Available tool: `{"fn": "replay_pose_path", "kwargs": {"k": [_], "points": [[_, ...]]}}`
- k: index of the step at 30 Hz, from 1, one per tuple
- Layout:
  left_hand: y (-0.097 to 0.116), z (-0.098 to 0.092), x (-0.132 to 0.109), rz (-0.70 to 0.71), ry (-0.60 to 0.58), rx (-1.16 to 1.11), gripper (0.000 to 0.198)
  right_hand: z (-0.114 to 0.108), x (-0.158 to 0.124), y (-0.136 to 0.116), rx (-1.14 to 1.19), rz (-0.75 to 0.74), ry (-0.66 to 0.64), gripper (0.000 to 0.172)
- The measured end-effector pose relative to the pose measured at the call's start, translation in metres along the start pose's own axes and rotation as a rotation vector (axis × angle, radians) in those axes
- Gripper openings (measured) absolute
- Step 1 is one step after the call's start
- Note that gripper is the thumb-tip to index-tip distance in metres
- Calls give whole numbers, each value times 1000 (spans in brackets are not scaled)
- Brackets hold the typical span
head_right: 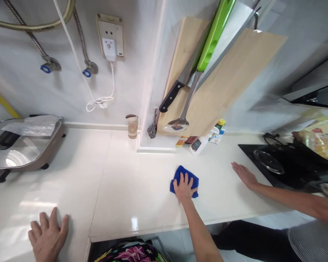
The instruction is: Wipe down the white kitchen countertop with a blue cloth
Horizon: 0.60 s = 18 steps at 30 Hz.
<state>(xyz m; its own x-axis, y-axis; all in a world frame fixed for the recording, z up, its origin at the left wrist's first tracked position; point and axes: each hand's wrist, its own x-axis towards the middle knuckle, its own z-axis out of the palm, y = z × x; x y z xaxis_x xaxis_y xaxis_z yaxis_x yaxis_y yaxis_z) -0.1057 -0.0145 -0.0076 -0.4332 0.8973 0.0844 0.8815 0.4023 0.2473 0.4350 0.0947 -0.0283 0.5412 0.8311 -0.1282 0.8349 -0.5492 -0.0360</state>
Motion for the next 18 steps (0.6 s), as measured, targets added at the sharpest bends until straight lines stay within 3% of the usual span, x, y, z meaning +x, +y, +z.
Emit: {"fn": "replay_pose_path", "kwargs": {"k": [3,8,12,16,18], "points": [[4,1,0,25,92,24,71,-9,29,-35,36,59,-28,67],[3,1,1,-4,76,36,72,-10,47,-120,54,-41,-15,68],[3,4,4,-64,23,27,76,1,13,-203,41,-233,-4,68],[5,8,6,-86,60,24,74,8,-31,-269,58,-654,4,74],[6,9,6,-77,84,29,76,4,-36,-293,71,-774,-40,76]]}}
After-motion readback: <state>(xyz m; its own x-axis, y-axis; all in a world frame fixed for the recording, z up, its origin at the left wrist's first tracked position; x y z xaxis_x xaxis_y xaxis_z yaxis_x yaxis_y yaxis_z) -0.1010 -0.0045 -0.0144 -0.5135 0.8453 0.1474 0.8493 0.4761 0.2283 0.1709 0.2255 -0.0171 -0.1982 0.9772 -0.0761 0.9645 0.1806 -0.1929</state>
